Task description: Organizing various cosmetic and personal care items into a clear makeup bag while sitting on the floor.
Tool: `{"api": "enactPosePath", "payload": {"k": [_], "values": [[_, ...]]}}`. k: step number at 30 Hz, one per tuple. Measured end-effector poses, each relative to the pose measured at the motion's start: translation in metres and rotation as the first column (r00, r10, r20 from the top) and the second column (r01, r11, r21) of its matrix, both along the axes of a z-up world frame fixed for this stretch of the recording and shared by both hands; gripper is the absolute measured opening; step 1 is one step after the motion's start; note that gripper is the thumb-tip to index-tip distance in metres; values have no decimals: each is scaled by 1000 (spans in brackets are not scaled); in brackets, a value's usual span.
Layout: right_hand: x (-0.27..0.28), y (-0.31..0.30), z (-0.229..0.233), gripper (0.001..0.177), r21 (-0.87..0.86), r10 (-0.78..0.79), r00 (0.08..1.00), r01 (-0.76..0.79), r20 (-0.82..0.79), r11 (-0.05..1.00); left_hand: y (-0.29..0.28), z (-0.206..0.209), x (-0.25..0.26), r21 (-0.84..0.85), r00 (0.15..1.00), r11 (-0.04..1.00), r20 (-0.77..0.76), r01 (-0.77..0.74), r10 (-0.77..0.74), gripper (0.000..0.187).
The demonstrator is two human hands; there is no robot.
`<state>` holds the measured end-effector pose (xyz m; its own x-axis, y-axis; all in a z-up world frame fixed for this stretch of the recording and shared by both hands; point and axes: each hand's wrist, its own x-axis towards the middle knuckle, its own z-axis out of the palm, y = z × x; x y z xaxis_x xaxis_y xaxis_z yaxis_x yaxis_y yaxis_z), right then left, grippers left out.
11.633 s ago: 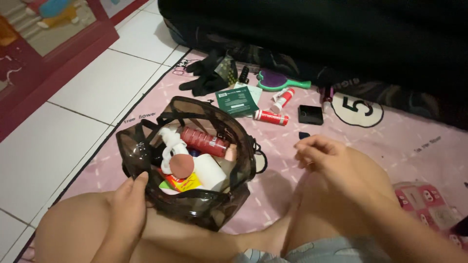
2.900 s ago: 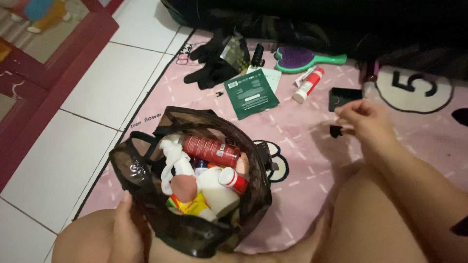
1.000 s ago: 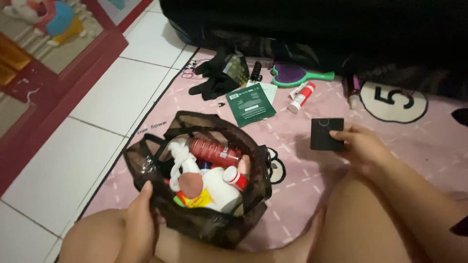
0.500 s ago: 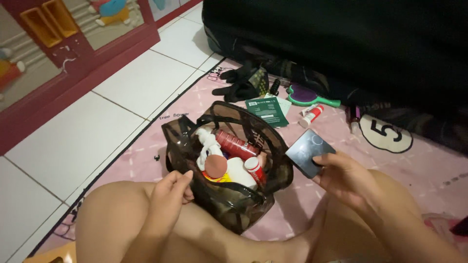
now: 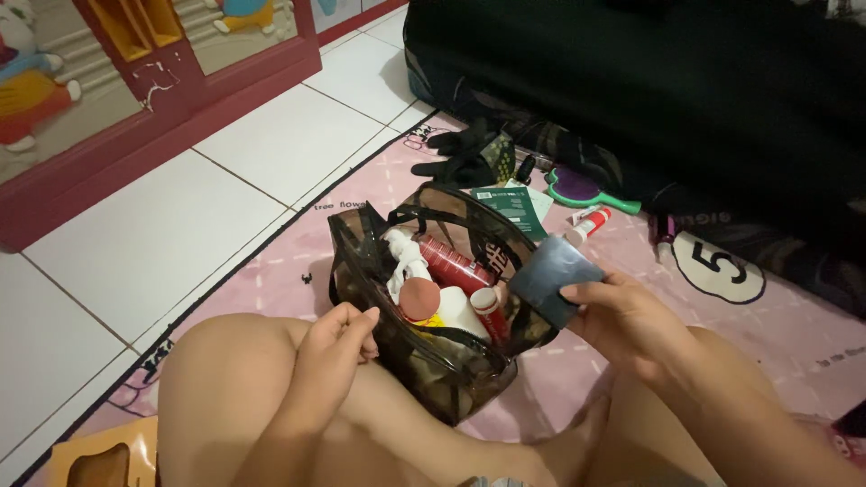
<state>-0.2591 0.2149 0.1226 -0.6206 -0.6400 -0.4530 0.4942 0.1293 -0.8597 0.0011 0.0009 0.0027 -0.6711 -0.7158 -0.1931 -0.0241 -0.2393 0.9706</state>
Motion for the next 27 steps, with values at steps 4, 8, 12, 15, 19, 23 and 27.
{"api": "enactPosePath", "payload": {"k": [4, 8, 12, 15, 19, 23, 27], "values": [[0, -9, -7, 37, 26, 74, 994, -73, -85, 997, 4, 9, 1, 28, 1000, 1000, -1, -8, 8, 32], [3, -29, -9, 37, 51, 190, 965, -184, -179, 982, 7, 13, -1, 13, 999, 999, 36, -32, 32, 32], [12, -53, -7, 29, 126, 270, 939, -248, -212, 961, 6, 2, -3, -31, 996, 998, 73, -57, 59, 34], [16, -67, -3, 25, 217, 388, 877, -336, -282, 917, 5, -2, -4, -85, 999, 996, 31, -36, 39, 34], [16, -84, -6, 24, 390, 545, 763, -411, -347, 824, 5, -4, -10, -128, 999, 991, 26, -27, 30, 36], [5, -89, -27, 23, 449, 668, 665, -512, -333, 733, 4, 2, -13, -191, 989, 982, 144, -7, 36, 40], [-5, -91, -33, 23, 418, 717, 611, -586, -335, 694, 4, -7, -19, -143, 983, 990, 180, -5, 31, 43]]}}
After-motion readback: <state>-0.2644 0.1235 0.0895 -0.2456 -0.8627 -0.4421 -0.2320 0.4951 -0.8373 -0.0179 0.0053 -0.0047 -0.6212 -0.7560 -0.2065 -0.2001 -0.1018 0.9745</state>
